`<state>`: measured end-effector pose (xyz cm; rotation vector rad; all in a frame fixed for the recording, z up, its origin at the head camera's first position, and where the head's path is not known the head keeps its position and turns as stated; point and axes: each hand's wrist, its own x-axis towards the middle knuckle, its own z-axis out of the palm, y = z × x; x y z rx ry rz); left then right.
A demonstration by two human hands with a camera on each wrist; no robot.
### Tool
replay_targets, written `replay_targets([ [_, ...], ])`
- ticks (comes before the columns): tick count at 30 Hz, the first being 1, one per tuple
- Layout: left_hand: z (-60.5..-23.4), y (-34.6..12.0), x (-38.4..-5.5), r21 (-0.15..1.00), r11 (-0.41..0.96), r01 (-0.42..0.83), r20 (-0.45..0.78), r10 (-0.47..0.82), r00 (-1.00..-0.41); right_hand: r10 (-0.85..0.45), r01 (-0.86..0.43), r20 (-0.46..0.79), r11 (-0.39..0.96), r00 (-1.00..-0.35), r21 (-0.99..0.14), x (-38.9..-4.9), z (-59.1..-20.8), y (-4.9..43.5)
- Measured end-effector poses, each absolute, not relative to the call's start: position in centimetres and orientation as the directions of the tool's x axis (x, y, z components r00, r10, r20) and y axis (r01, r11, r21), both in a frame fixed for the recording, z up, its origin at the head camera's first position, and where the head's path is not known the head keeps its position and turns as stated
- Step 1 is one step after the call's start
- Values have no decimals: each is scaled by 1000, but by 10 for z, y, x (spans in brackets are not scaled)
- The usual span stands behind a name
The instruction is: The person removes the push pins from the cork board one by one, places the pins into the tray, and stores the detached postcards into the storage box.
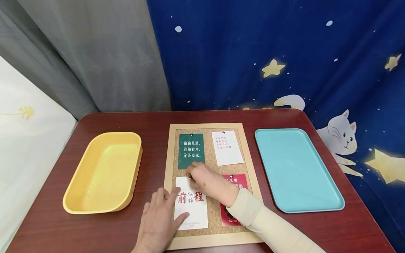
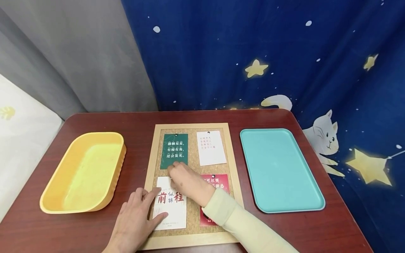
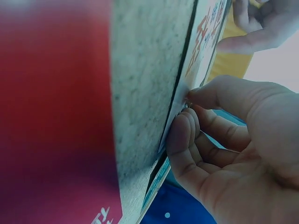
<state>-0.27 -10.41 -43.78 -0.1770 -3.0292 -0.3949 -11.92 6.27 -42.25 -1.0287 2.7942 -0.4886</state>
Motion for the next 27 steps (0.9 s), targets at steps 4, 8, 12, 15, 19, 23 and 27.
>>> replay_targets([
  [4,-438,-105,-3,218,959,179,117,156,-981,-648,-607,-6,718,-762,-341,-120,-422,63],
  [8,-439,-108,-4,213,952,218,86,204,-975,-649,-610,-4,717,-761,-336,-119,-422,62],
  [12,-439,-109,-4,252,943,217,41,214,-976,-650,-614,2,717,-760,-332,-119,-421,62],
  [15,-439,-109,-5,279,937,209,22,211,-977,-649,-615,5,718,-761,-326,-119,-421,62],
  [19,-440,-109,-6,287,936,205,19,209,-978,-647,-614,0,722,-762,-319,-121,-421,62],
  [23,-440,-109,-5,298,934,196,-5,207,-978,-645,-606,-15,726,-764,-325,-121,-420,62],
  [27,-441,-110,-4,313,931,186,-20,202,-979,-645,-596,-33,722,-763,-351,-121,-420,61],
])
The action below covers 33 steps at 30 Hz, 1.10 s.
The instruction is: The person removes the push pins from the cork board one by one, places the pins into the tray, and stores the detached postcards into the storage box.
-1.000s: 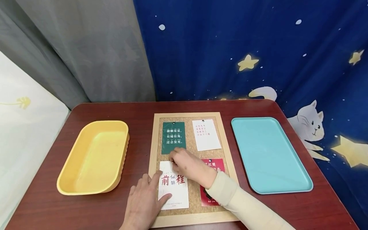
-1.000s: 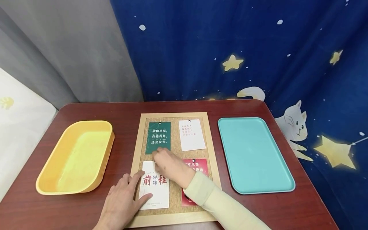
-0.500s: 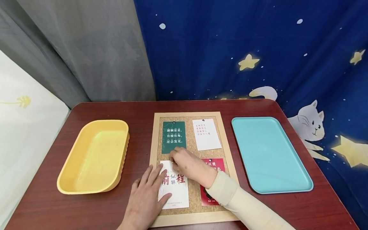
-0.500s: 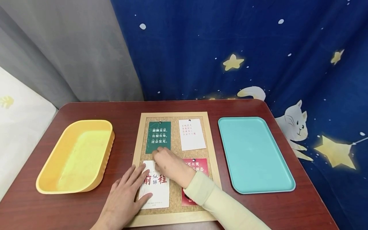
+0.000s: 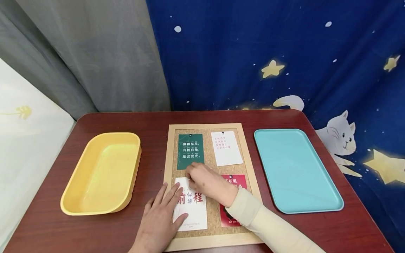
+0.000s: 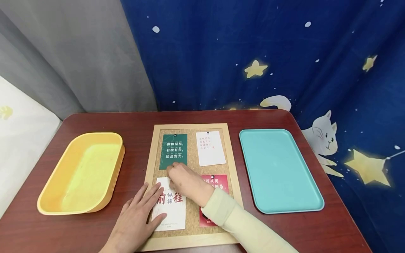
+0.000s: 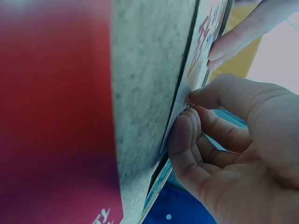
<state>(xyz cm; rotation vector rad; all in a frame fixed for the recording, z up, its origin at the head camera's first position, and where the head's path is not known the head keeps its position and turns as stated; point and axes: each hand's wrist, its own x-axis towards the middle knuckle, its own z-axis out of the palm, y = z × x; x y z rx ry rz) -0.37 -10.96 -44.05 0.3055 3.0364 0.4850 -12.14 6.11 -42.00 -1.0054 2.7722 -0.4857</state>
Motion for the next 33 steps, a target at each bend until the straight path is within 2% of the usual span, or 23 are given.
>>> replay_targets([
  [5,-442,-109,-2,329,930,164,-21,181,-983,-652,-581,-56,709,-756,-399,-123,-420,59],
  [19,-443,-110,1,310,940,143,-43,165,-985,-647,-561,-76,708,-759,-429,-122,-424,57],
  [33,-442,-109,-3,292,943,159,-39,178,-983,-642,-568,-55,712,-765,-413,-125,-425,59],
])
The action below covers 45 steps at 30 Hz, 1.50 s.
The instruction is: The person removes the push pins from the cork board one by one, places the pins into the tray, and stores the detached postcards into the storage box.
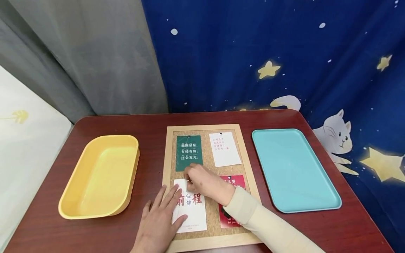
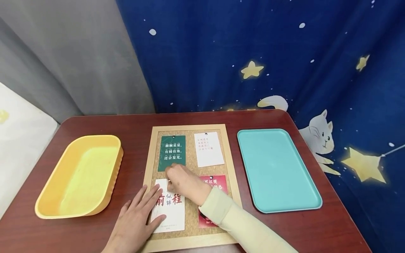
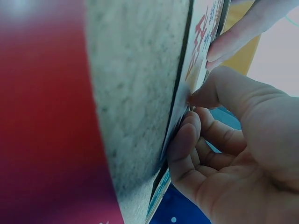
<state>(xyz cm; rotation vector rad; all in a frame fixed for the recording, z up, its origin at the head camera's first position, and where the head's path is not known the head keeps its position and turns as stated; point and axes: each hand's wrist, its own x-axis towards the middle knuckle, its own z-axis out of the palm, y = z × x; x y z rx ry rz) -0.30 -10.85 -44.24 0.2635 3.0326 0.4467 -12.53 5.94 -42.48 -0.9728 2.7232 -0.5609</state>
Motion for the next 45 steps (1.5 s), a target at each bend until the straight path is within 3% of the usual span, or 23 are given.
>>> replay_targets([
  [45,-441,-107,-4,263,950,171,-50,190,-981,-655,-566,-60,691,-753,-450,-129,-425,62],
])
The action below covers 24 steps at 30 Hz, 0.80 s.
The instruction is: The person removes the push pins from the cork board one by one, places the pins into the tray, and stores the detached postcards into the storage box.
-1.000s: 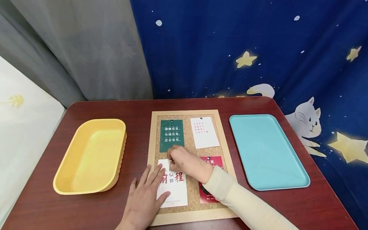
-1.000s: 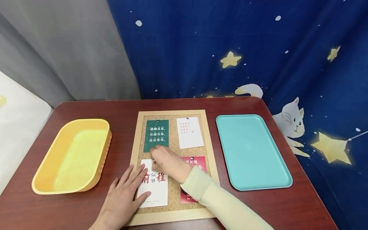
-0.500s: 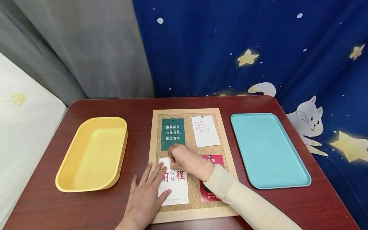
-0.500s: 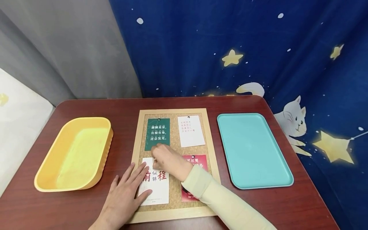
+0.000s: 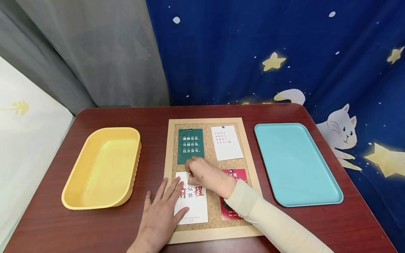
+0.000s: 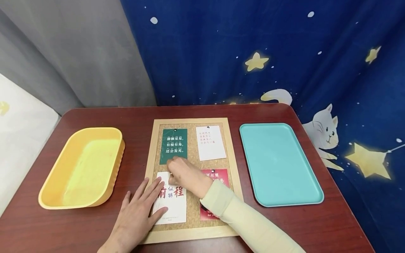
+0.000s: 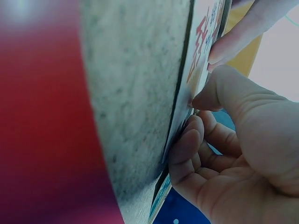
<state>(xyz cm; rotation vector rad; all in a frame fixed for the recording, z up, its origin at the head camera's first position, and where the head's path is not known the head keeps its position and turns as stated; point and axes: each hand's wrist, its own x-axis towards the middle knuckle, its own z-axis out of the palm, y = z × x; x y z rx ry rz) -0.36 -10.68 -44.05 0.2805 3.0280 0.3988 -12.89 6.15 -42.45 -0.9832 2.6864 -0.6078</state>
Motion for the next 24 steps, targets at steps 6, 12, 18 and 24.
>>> replay_targets([
  [6,-440,-107,-4,264,949,172,-43,190,-981,-660,-570,-43,678,-750,-464,-129,-424,62],
  [12,-440,-107,-3,267,948,171,-46,190,-981,-659,-575,-30,677,-751,-460,-128,-424,61],
  [18,-441,-106,-3,279,946,163,-63,188,-980,-647,-563,-47,696,-761,-446,-126,-423,61],
  [24,-441,-107,-4,276,947,166,-58,189,-980,-639,-559,-45,703,-768,-439,-125,-418,63],
])
